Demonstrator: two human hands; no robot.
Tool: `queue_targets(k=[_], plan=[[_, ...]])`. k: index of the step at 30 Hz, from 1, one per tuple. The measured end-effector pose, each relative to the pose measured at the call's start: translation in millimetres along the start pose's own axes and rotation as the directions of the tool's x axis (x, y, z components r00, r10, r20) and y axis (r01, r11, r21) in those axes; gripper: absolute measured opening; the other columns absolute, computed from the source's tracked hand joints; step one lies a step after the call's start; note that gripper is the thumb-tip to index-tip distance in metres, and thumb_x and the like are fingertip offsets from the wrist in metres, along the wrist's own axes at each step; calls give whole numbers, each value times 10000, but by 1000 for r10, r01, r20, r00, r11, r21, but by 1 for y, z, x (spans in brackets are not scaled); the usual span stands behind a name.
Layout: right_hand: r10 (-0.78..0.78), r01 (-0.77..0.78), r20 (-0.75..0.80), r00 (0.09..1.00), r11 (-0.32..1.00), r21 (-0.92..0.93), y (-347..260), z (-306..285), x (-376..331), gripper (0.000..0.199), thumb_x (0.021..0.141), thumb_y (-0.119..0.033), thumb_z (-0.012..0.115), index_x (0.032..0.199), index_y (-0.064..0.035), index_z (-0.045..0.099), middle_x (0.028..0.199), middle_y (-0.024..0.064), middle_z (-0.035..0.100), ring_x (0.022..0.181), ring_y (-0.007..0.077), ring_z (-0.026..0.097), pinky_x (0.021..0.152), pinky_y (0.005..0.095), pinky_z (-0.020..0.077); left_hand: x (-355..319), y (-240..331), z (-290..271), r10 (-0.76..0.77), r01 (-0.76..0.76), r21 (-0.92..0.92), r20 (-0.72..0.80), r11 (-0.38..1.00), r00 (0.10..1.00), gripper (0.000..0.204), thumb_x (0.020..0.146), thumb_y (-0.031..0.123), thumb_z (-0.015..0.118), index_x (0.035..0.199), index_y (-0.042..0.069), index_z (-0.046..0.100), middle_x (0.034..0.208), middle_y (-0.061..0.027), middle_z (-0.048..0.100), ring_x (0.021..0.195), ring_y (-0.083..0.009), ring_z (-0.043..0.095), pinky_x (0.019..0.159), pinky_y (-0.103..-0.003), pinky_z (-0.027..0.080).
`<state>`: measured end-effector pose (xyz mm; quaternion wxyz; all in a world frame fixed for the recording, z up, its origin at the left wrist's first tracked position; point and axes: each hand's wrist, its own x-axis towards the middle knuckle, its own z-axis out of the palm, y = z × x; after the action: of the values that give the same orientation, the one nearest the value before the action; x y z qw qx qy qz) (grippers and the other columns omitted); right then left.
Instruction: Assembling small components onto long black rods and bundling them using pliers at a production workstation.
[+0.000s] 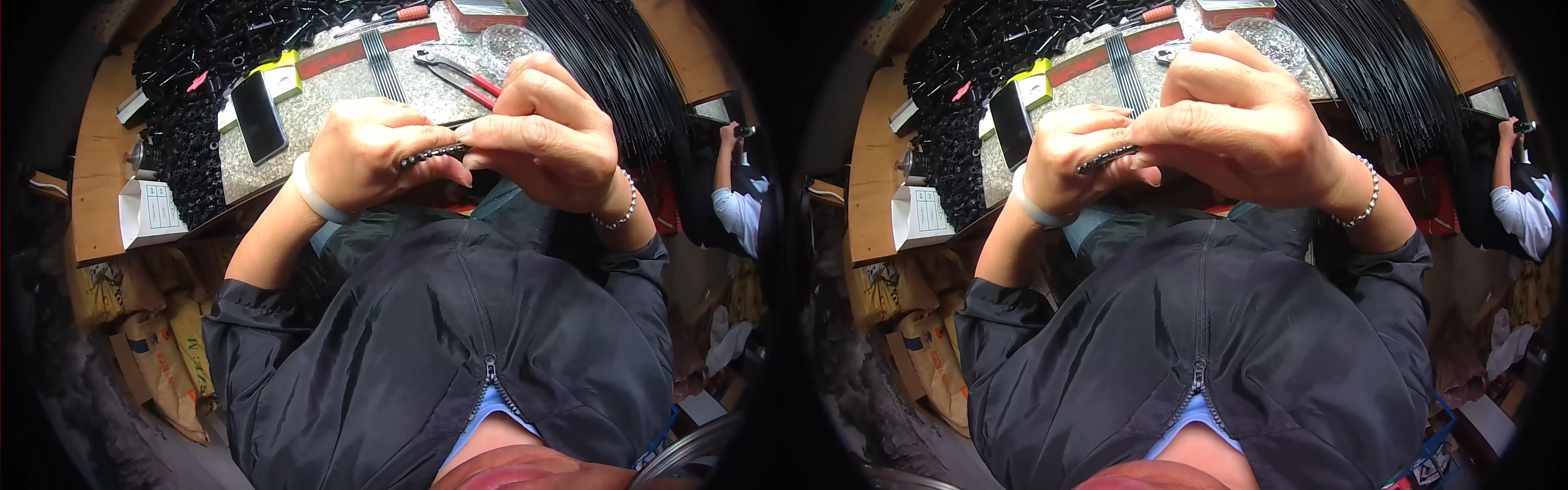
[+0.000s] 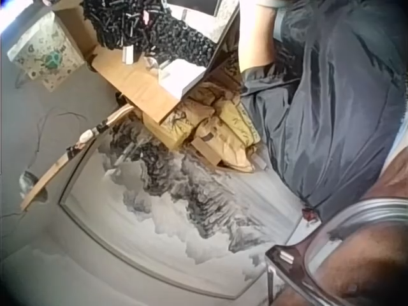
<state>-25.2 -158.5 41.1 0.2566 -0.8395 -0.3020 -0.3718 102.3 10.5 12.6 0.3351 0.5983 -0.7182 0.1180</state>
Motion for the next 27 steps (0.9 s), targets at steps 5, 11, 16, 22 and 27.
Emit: queue_targets(k=[5, 11, 16, 22, 27], plan=[[-18, 17, 31, 999, 999, 40, 7, 1, 1, 269, 635, -92, 758, 875, -22, 659, 661, 40, 497, 599, 164, 463, 537, 262, 372, 2, 1, -1, -4, 4, 0, 18, 1000, 1000, 237, 734, 323, 693, 839, 110, 682, 679, -31, 618, 575, -208, 601, 509, -303, 470], [-11, 6, 44, 999, 993, 116, 4, 8, 5, 284, 657, -113, 762, 903, -24, 652, 728, 59, 513, 641, 170, 485, 563, 268, 392, 1, 0, 2, -26, 29, -49, 48, 998, 998, 236, 758, 335, 669, 862, 124, 675, 690, -40, 618, 578, -231, 602, 510, -320, 470], [61, -74, 80, 995, 981, 179, -6, 14, 10, 483, 696, -260, 765, 1078, -39, 569, 1044, 136, 481, 914, 210, 488, 797, 309, 410, 3, -5, 6, -39, 47, -98, 86, 994, 996, 264, 761, 363, 664, 864, 121, 668, 705, -40, 625, 578, -235, 608, 504, -323, 471], [489, -516, 219, 844, 631, 580, 20, 46, -44, 747, 606, -205, 829, 1214, -4, 444, 1119, 125, 564, 1079, 187, 512, 942, 327, 397, -16, -65, 32, -11, -36, 78, 540, 996, 841, 932, 523, 509, 768, 1281, 74, 443, 1327, -179, 410, 1236, -329, 389, 1003, -420, 348], [723, -600, 200, 661, 350, 719, 11, 138, -66, 269, 702, -32, 754, 918, -24, 594, 794, 14, 612, 779, 82, 562, 779, 257, 459, -40, -132, 56, -111, -109, 321, 594, 941, 797, 967, 551, 477, 743, 1384, 226, 321, 1451, -181, 214, 1341, -406, 169, 1096, -509, 164]])
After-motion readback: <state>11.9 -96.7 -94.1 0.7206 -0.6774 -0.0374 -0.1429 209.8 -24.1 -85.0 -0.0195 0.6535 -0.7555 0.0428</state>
